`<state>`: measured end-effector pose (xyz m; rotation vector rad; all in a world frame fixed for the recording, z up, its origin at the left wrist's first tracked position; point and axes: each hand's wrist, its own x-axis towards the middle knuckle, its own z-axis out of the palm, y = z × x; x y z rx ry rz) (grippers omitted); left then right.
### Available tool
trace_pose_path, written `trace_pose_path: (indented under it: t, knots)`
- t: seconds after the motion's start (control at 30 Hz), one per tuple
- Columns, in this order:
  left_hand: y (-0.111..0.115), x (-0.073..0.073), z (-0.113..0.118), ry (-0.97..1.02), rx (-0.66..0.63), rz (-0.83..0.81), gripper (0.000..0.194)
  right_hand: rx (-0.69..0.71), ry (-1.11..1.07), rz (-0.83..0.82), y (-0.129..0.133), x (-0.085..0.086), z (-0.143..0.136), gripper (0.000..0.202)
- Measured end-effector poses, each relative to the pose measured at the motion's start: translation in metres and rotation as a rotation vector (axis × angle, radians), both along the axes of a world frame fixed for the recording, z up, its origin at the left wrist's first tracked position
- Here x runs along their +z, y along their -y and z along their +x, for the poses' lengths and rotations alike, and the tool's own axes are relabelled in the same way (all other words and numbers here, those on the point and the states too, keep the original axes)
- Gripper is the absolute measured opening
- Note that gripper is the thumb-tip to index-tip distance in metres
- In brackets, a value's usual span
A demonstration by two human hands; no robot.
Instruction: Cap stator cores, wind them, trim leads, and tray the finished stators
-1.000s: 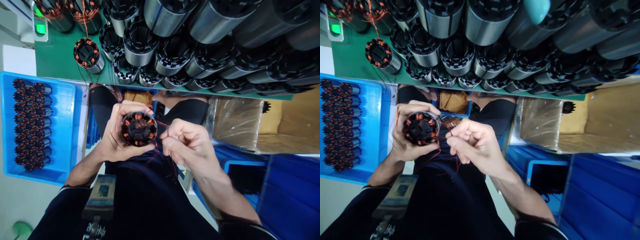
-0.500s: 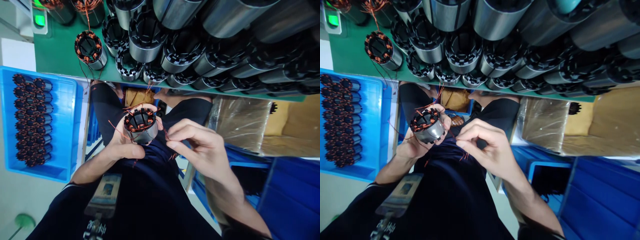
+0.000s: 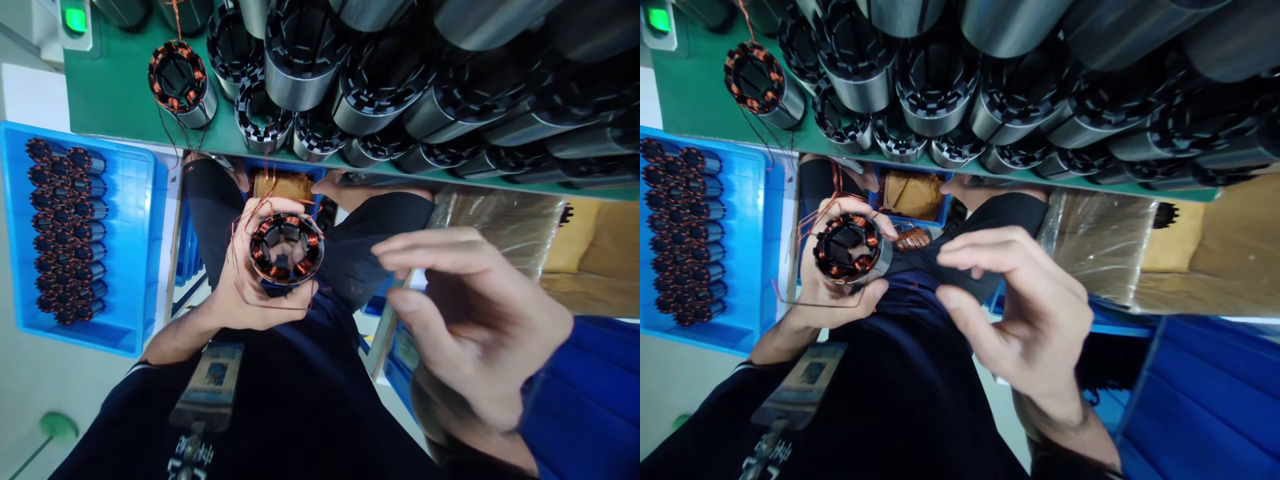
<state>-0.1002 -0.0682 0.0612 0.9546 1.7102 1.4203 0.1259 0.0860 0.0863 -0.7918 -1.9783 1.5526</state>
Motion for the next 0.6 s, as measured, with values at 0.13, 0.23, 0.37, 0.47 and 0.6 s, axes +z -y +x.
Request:
trace_pose_path:
  t: [0.13,0.23,0.37,0.47,0.6]
  knots:
    - [-0.001,0.006,0.003,-0.174,-0.028,0.139,0.083,0.13,-0.026,-0.177,0.014,0.003,-0.013,0.042]
    - [0.0,0.004,0.001,-0.21,-0.072,0.225,0.086,0.171,0.005,-0.364,0.019,-0.005,-0.024,0.062]
    - [0.01,0.005,-0.014,-0.216,-0.175,0.106,0.093,0.18,0.06,-0.414,0.014,-0.003,-0.024,0.032]
    - [0.017,0.003,-0.013,0.039,-0.161,0.009,0.086,0.192,0.088,-0.277,0.011,0.006,-0.021,0.007]
    - [0.015,-0.005,0.011,0.64,0.049,-0.065,0.073,0.214,0.07,-0.016,0.034,-0.004,-0.023,0.011]
